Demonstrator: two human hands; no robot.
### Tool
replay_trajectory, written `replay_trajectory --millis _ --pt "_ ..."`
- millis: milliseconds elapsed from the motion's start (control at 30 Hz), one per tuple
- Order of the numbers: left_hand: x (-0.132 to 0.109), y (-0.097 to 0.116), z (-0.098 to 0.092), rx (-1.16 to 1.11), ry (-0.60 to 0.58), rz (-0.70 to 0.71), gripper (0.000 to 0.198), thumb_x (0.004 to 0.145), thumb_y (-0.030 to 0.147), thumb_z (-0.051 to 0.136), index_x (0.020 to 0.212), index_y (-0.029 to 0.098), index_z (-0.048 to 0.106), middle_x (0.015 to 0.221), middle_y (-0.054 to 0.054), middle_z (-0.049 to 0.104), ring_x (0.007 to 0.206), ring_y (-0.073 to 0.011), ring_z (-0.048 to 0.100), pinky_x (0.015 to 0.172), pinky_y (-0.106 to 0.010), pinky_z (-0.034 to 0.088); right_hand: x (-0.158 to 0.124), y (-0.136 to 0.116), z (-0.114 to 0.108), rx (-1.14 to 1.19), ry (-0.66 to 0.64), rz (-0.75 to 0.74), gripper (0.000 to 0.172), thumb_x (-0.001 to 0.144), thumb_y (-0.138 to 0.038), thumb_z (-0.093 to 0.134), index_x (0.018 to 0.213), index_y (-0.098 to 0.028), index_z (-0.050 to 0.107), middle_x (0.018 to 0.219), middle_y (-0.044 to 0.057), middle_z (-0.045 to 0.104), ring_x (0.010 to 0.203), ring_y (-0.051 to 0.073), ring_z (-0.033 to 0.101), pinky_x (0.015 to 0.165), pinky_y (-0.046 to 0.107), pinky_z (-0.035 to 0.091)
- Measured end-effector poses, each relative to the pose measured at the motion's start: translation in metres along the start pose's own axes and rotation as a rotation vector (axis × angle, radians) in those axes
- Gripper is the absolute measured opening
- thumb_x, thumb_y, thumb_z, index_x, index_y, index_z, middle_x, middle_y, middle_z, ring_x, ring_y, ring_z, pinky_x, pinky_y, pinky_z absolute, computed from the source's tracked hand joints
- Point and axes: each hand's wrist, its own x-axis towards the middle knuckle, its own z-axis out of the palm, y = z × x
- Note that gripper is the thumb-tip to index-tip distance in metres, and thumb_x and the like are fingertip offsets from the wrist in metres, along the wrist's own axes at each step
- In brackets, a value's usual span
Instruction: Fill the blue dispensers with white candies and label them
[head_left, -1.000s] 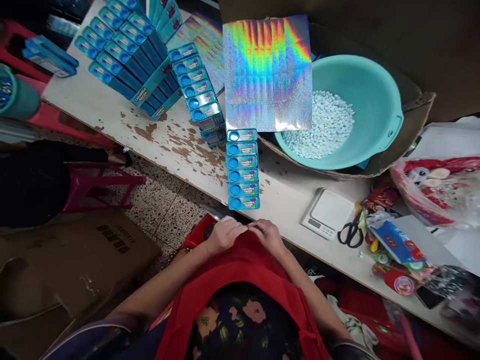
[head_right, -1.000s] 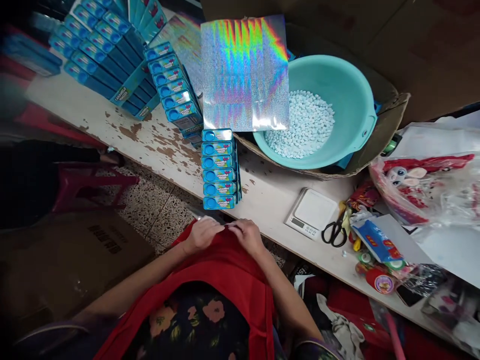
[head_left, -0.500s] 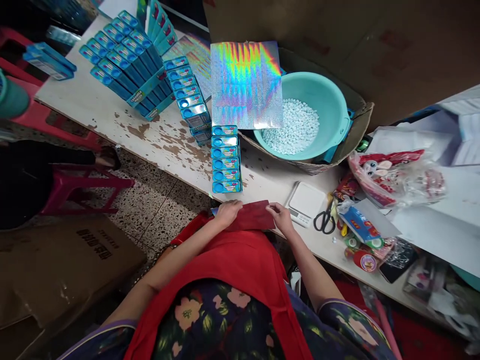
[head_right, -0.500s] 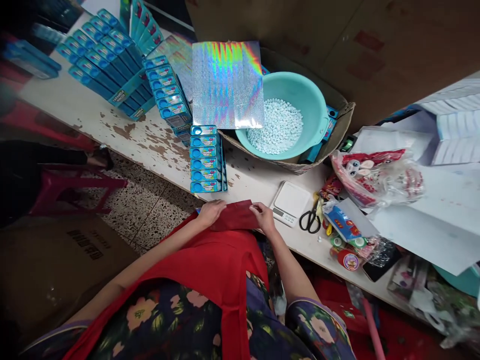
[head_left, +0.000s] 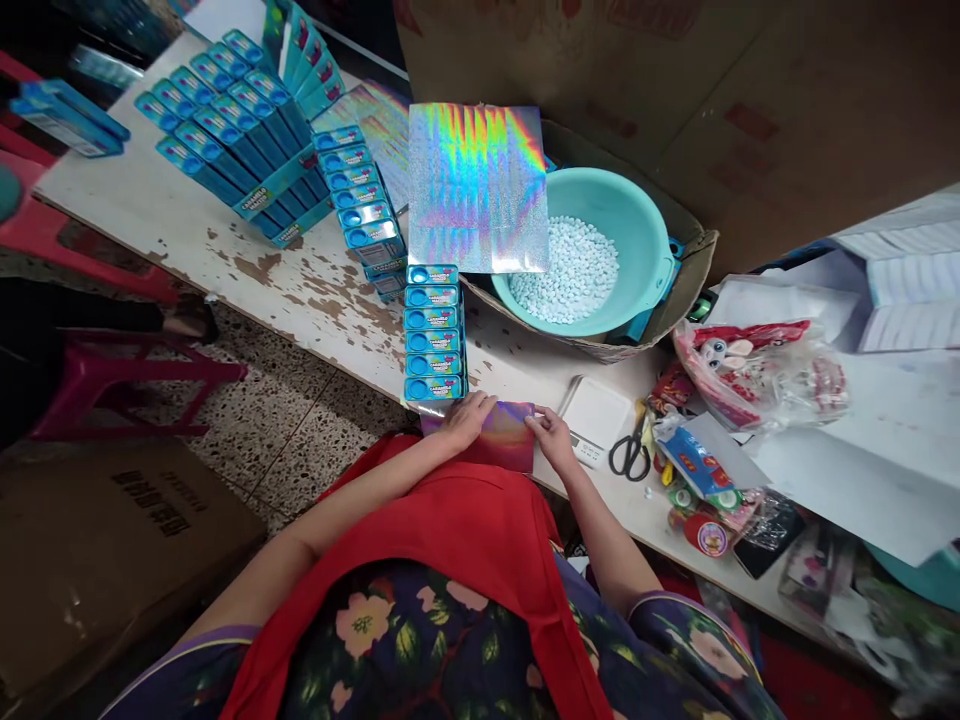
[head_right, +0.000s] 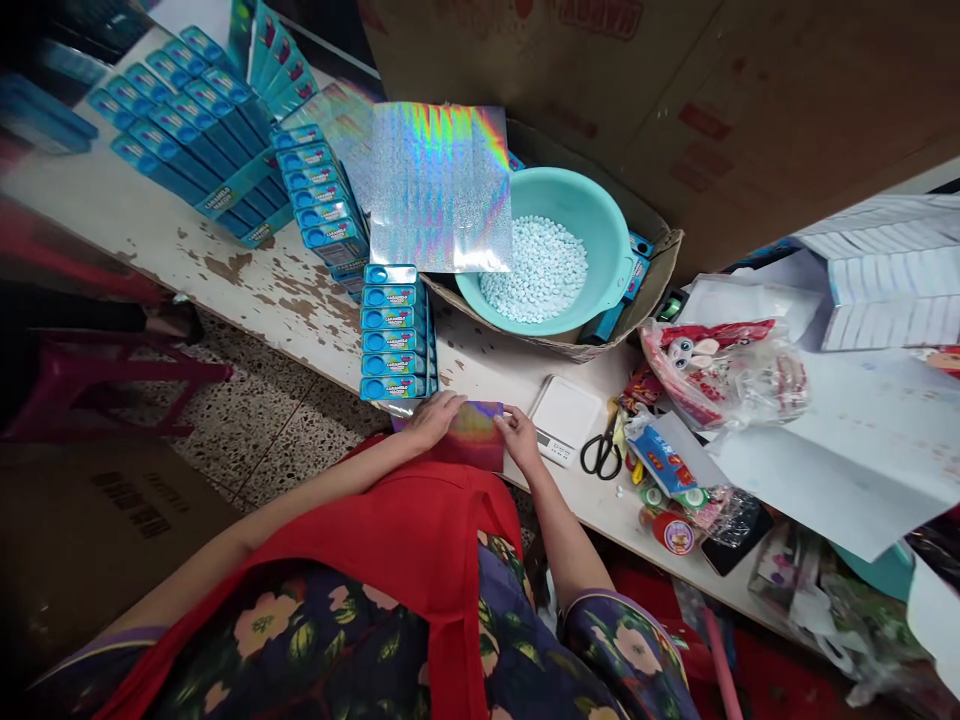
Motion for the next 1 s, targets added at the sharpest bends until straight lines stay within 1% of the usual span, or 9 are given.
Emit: replay_trajectory --millis 67,133,233,333,467,567,733,833,1000 --pt "0.008 0.012 -0.002 0.01 0.056 0.087 0.038 0.092 0.011 0.037 0.125 0.018 0.052 0.123 -0.013 0.056 0.116 -0.023 0.049 0.097 -0.038 0.04 0.003 -0.005 0.002 0.061 -0.001 0.022 0.047 0.064 -0.06 0.065 0.087 -0.02 0.064 0.067 0.002 0.067 0.062 0.018 0.059 0.063 0.032 0.048" --pt "0.017 0.026 -0.007 0.059 0.065 0.14 0.035 0.093 0.015 0.038 0.125 0.018 0.052 0.122 -0.013 0.056 0.115 -0.0247 0.048 0.095 -0.041 0.04 0.005 -0.008 0.004 0.064 0.005 0.03 0.043 0.064 -0.06 0.065 0.079 -0.019 0.064 0.068 0.002 0.067 0.062 0.018 0.058 0.062 0.031 0.047" --pt "0.032 0.046 -0.013 0.141 -0.007 0.144 0.031 0.092 0.017 0.039 0.119 0.016 0.055 0.113 -0.013 0.057 0.108 -0.0268 0.05 0.084 -0.039 0.045 0.006 -0.009 0.003 0.054 0.033 0.046 0.039 0.065 -0.056 0.065 0.072 -0.018 0.065 0.064 0.001 0.064 0.059 0.015 0.053 0.059 0.028 0.044" --pt "0.04 0.056 -0.013 0.191 -0.067 0.16 0.029 0.091 0.014 0.038 0.111 0.013 0.058 0.109 -0.014 0.057 0.107 -0.027 0.049 0.082 -0.037 0.044 0.007 -0.007 0.002 0.053 0.07 0.074 0.034 0.067 -0.052 0.063 0.067 -0.017 0.064 0.058 -0.001 0.059 0.055 0.013 0.047 0.054 0.025 0.039" --pt "0.034 0.056 -0.003 0.207 -0.082 0.236 0.036 0.091 0.009 0.034 0.121 0.011 0.052 0.116 -0.015 0.056 0.109 -0.0255 0.049 0.087 -0.037 0.042 0.008 0.0 0.002 0.088 0.082 0.124 0.03 0.067 -0.047 0.06 0.066 -0.017 0.063 0.054 -0.003 0.054 0.052 0.011 0.041 0.051 0.024 0.036" --pt "0.028 0.053 0.0 0.175 -0.1 0.248 0.038 0.091 0.01 0.034 0.126 0.013 0.05 0.121 -0.015 0.055 0.111 -0.0253 0.049 0.087 -0.038 0.042 0.008 0.001 0.003 0.12 0.075 0.156 0.03 0.067 -0.047 0.059 0.065 -0.017 0.062 0.054 -0.003 0.053 0.052 0.011 0.041 0.05 0.024 0.037" --pt "0.029 0.046 -0.003 0.033 -0.046 0.277 0.029 0.094 0.02 0.041 0.115 0.02 0.06 0.128 -0.009 0.054 0.113 -0.0234 0.047 0.092 -0.039 0.04 0.009 -0.006 0.004 0.148 0.078 0.186 0.03 0.067 -0.047 0.058 0.068 -0.017 0.062 0.054 -0.003 0.051 0.051 0.011 0.041 0.047 0.022 0.034" --pt "0.034 0.042 0.0 -0.115 0.008 0.232 0.024 0.093 0.029 0.046 0.102 0.022 0.067 0.118 -0.006 0.06 0.111 -0.0227 0.047 0.093 -0.038 0.04 0.011 -0.01 0.004 0.148 0.065 0.203 0.029 0.066 -0.046 0.059 0.068 -0.017 0.061 0.052 -0.004 0.049 0.049 0.009 0.038 0.046 0.022 0.033" --pt "0.04 0.039 0.012 -0.375 0.059 0.082 0.023 0.089 0.022 0.049 0.096 0.022 0.071 0.106 -0.004 0.066 0.104 -0.0189 0.051 0.094 -0.035 0.041 0.019 -0.011 0.002 0.136 0.063 0.228 0.029 0.066 -0.046 0.059 0.072 -0.017 0.061 0.052 -0.003 0.05 0.048 0.011 0.043 0.049 0.025 0.041"
